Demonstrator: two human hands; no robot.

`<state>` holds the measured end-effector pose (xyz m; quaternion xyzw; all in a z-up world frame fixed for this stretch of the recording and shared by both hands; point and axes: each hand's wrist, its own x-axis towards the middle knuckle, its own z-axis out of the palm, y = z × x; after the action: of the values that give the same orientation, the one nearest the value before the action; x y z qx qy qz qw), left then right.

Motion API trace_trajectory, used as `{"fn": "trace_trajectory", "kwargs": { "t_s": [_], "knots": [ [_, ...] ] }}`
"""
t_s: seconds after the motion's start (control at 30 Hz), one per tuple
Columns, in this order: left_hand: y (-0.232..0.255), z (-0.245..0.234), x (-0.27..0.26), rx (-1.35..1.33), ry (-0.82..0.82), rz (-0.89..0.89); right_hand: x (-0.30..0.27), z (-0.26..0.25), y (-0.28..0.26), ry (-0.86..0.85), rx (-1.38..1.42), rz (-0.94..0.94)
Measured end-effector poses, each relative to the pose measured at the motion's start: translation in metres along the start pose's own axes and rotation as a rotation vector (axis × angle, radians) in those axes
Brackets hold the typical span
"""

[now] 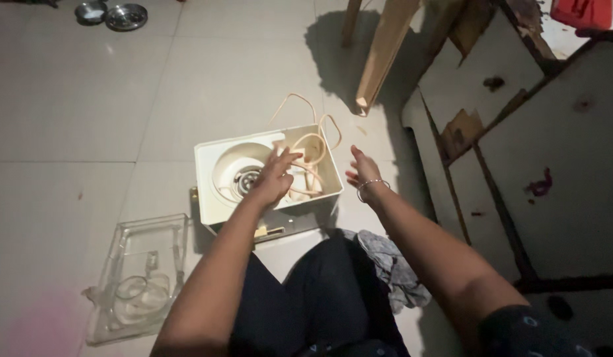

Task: The person wipes a transparent juicer component with a cloth, untangles the power cord, fits the juicer housing pieces together, and secures the lid by hand.

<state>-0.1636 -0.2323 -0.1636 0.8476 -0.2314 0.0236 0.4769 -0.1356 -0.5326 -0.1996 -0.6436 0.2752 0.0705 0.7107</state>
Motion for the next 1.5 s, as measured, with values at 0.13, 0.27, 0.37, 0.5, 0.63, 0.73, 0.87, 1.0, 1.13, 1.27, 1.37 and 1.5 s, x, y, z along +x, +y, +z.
{"fn": "trace_trajectory", "kwargs": {
  "t_s": [0.13, 0.27, 0.37, 0.5, 0.63, 0.73, 0.87, 1.0, 1.13, 1.27, 1.37, 1.5],
  "knots": [
    [0.041, 0.007, -0.014, -0.246, 0.03, -0.072, 0.025, 0.008, 0.011, -0.055, 0.068, 0.191],
    [0.093, 0.003, -0.025, 0.301, -0.097, -0.17, 0.036, 0.02, 0.004, -0.095, 0.253, 0.255],
    [0.102, -0.002, -0.026, 0.467, 0.04, -0.031, 0.034, 0.026, -0.014, -0.065, 0.28, 0.245],
    [0.094, 0.004, -0.025, 0.563, 0.191, -0.012, 0.039, 0.035, -0.02, -0.104, 0.193, 0.257],
    [0.092, 0.005, -0.023, 0.404, 0.112, -0.063, 0.053, 0.047, -0.013, -0.23, 0.275, 0.295],
    [0.1, -0.003, -0.022, 0.393, 0.073, -0.1, 0.051, 0.061, -0.03, -0.224, 0.387, 0.308],
    [0.111, -0.008, -0.02, 0.404, -0.069, -0.181, 0.031, 0.066, -0.064, -0.201, 0.243, 0.221],
    [0.108, -0.007, -0.021, 0.37, -0.047, -0.128, 0.026, 0.08, -0.075, -0.27, 0.221, 0.308],
    [0.099, -0.002, -0.023, 0.375, -0.036, -0.113, 0.055, 0.092, -0.056, -0.521, 0.055, 0.16],
    [0.093, 0.0, -0.025, 0.35, 0.081, -0.037, 0.081, 0.097, -0.051, -0.325, 0.089, 0.195],
    [0.087, 0.0, -0.025, 0.33, 0.085, -0.024, 0.069, 0.099, -0.066, -0.02, 0.006, 0.067],
    [0.083, 0.003, -0.024, 0.332, 0.078, -0.052, 0.057, 0.096, -0.085, 0.021, -0.125, -0.002]
  ]
}}
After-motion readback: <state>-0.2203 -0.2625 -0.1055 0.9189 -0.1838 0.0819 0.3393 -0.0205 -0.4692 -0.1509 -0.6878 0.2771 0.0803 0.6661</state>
